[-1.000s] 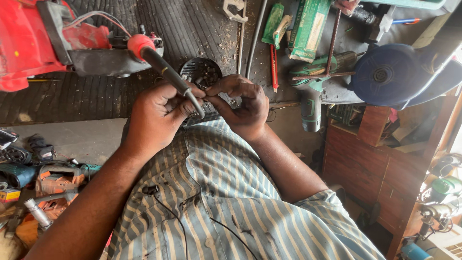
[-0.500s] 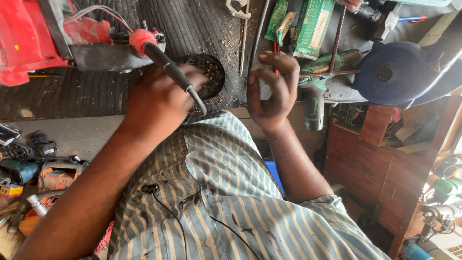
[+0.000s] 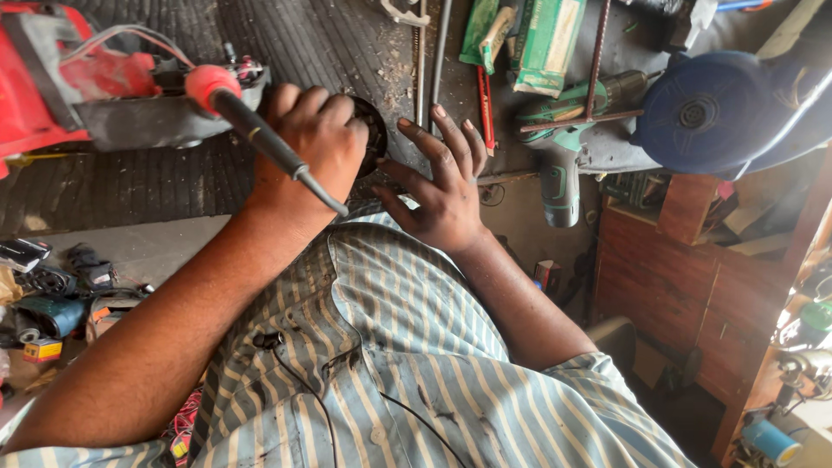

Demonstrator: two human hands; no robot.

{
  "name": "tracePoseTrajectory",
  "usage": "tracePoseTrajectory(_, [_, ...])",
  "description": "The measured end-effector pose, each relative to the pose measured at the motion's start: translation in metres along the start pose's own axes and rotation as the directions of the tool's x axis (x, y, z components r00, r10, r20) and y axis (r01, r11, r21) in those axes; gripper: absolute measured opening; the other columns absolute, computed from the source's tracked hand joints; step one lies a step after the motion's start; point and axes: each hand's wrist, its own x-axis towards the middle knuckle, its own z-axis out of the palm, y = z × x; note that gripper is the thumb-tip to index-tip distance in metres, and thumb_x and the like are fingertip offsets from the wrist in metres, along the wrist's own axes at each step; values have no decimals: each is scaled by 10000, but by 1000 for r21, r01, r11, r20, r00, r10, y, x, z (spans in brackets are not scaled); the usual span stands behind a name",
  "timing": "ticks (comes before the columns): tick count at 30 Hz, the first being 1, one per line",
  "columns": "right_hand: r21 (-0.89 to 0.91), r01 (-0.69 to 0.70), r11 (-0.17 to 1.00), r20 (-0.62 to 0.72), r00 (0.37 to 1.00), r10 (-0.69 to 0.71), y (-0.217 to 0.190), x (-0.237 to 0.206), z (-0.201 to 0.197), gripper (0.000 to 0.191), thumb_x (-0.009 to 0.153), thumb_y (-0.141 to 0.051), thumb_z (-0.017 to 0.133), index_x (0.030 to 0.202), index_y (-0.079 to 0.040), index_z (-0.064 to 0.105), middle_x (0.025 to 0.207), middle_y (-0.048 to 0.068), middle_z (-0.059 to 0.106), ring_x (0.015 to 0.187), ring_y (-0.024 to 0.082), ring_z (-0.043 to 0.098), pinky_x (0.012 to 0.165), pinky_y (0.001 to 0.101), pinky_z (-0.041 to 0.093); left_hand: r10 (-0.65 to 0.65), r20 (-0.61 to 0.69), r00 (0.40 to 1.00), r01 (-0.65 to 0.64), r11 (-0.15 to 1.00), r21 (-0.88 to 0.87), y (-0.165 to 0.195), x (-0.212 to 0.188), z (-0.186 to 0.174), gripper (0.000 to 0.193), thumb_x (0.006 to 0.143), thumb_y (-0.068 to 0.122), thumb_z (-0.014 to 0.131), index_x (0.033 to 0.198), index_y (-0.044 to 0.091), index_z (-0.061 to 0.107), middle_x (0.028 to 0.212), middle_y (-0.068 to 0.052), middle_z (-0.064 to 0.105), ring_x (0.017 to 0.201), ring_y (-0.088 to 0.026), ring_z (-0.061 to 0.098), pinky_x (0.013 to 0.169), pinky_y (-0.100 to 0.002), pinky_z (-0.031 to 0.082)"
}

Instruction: The person repairs a small red engine on a cluttered workbench. They hold the red starter housing, remove and handle small screws and parts by hand, unscrew fasteners with a screwdriver, reposition the housing, and then work on the exposed engine body, fitting small components into place.

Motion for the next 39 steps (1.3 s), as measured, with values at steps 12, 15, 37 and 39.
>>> tracePoseTrajectory(12, [-3, 20, 1000, -20, 1000, -20, 10, -6, 12, 271, 904, -307, 895, 1114, -237, 738, 1419, 39, 598, 1431, 353, 431, 1206, 559, 277, 6, -120, 993, -13, 998, -57, -4, -3, -3, 120, 933, 121, 678, 815, 126, 701, 886, -15, 655, 930, -194, 610, 883, -384, 417])
tracePoseTrajectory(15, [26, 57, 998, -35, 998, -56, 12, -6, 16, 303, 878, -266, 897, 1122, -220, 724, 1369, 35, 630, 1359, 333, 484, 1146, 550, 325, 3, -132, 991, -12, 997, -72, -3, -6, -5, 101, 943, 116, 673, 846, 107, 698, 918, -25, 654, 956, -207, 608, 896, -386, 423])
tracePoseTrajectory(37, [82, 73, 994, -137, 989, -62, 22, 0, 11, 290, 849, -191, 890, 1098, -181, 742, 1276, 20, 664, 1270, 290, 575, 1081, 496, 411, -66, -9, 998, 65, 992, -113, 13, 10, -11, 46, 857, 71, 692, 822, 79, 722, 899, -83, 650, 957, -256, 595, 891, -410, 417])
tracePoseTrajectory(39, [89, 79, 993, -147, 987, -65, 24, 1, 11, 285, 859, -196, 898, 1096, -182, 741, 1275, 20, 663, 1266, 286, 578, 1078, 492, 415, -62, -29, 998, 59, 993, -106, 13, 10, -12, 42, 880, 73, 697, 870, 90, 734, 944, -64, 662, 985, -245, 603, 920, -411, 417])
